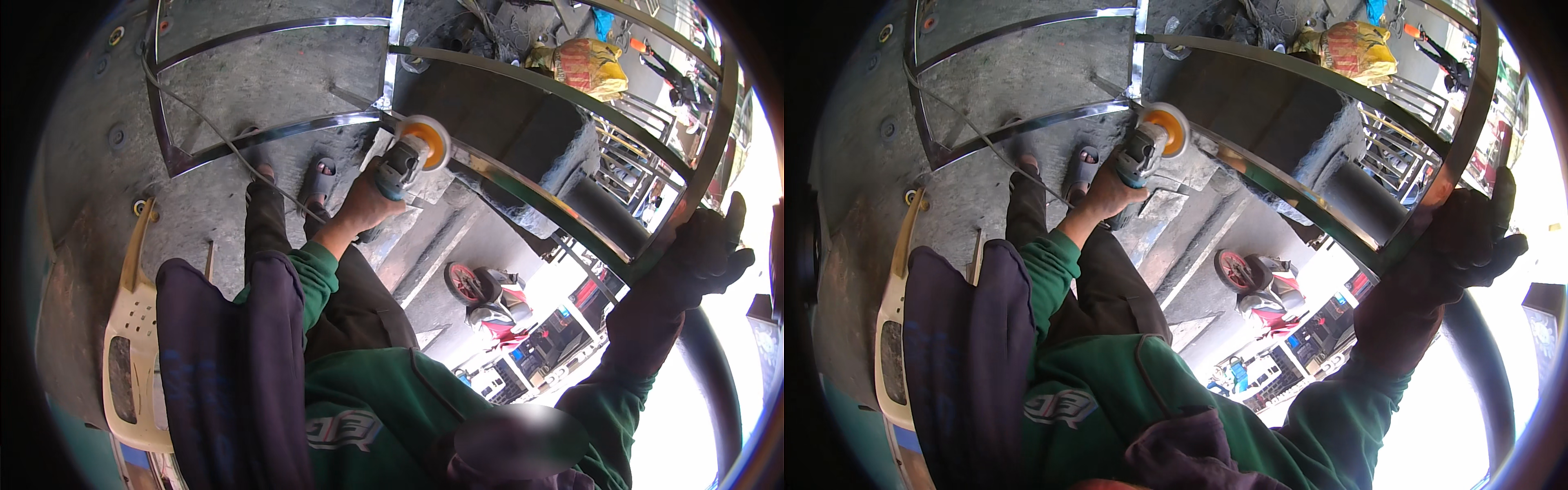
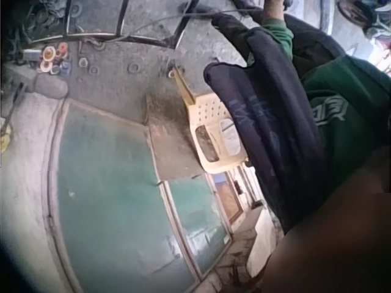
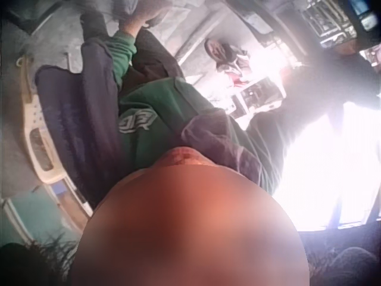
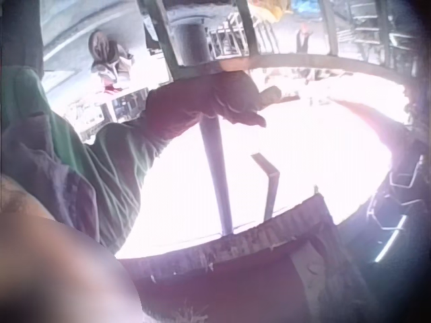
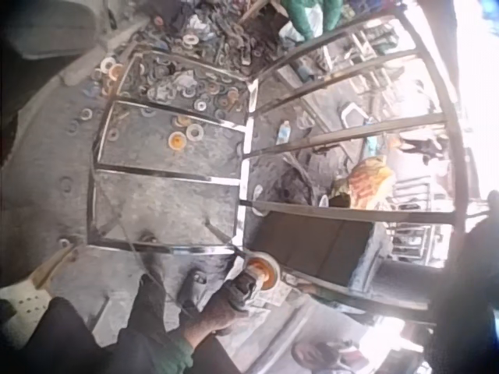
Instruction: The person uses an angle grinder with a polishing pad to polish a metal frame. They hold the frame with one hand and operate the grinder with the other, moving along the frame's edges and surfaces.
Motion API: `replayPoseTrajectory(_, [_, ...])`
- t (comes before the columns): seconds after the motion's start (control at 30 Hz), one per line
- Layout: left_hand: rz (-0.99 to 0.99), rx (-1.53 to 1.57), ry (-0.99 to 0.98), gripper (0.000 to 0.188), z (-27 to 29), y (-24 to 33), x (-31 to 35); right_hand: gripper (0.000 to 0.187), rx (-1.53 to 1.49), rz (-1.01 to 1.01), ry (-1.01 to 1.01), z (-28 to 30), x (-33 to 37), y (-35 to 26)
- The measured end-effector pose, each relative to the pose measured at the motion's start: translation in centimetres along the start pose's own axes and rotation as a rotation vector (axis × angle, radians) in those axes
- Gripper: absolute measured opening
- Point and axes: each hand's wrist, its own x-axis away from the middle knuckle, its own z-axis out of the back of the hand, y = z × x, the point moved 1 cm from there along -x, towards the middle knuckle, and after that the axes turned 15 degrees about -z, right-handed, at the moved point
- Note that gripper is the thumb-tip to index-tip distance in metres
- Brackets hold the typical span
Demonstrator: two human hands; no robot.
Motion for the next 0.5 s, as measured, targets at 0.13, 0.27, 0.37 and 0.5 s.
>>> replayPoseTrajectory(0.13, [-0.083,-0.007,-0.109,0.071,-2.0,1.9,0.1,0.071,0.013,0.047,0.314,-3.4,0.2,1.1])
replayPoseTrajectory(0.27, [-0.057,-0.106,-0.027,0.076,-1.3,0.1,-0.6,0.058,0.708,0.769,0.689,-4.8,-0.4,0.4])
replayPoseTrajectory(0.37, [0.037,-0.051,0.102,0.071,0.5,-2.0,-0.4,0.062,0.050,0.231,0.117,-3.5,-0.3,1.1])
replayPoseTrajectory(0.5, [0.061,0.065,0.142,0.069,0.7,-3.1,-0.1,0.068,-0.039,0.094,-0.218,-0.4,-0.9,1.1])
